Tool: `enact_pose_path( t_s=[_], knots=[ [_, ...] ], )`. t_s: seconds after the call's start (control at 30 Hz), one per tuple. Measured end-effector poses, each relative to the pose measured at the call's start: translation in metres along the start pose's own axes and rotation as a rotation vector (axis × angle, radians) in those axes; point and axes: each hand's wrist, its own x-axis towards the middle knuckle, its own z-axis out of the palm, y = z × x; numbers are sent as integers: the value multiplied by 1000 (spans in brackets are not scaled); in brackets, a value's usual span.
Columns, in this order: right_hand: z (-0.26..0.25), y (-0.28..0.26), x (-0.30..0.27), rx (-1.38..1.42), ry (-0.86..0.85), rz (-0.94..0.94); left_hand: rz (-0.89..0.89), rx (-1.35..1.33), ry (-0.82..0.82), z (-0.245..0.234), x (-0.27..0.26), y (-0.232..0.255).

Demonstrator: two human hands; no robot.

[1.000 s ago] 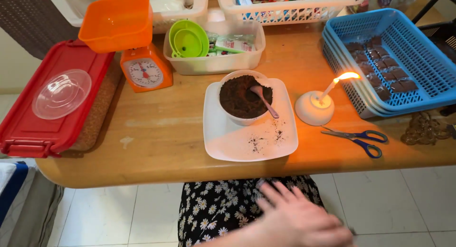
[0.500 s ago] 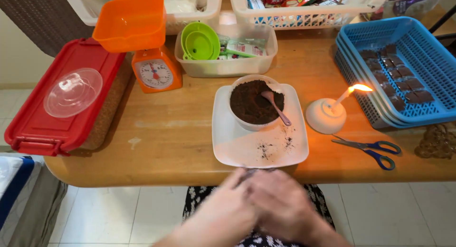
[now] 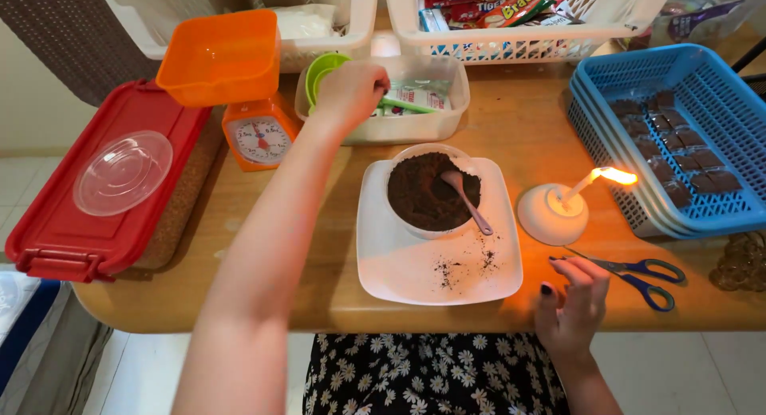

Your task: Packaging dark powder into small plastic bags and sealing them using a candle flame

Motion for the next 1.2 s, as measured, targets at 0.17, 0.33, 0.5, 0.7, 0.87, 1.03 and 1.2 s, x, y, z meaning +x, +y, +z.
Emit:
enact_pose_path(
  t_s=[0.17, 0.33, 0.5, 0.7, 0.87, 1.03, 1.2],
  knots=[
    [1, 3, -4, 131, 6, 97, -151, 2, -652, 46, 61, -33],
    [5, 6, -11, 149, 37, 173, -143, 239, -772, 47, 64, -5],
    [4, 4, -10, 125, 28, 187, -44, 395, -814, 67, 75, -5],
    [3, 4, -12, 91, 16, 191, -14, 423, -738, 69, 67, -11],
    [3, 2, -8, 41, 17, 183, 59, 466, -707, 72, 70, -14],
    [5, 5, -13, 63, 33, 208, 46, 324, -580, 20, 49, -3],
    [4, 3, -12, 60, 19, 231, 28, 115, -243, -34, 19, 10]
  ],
)
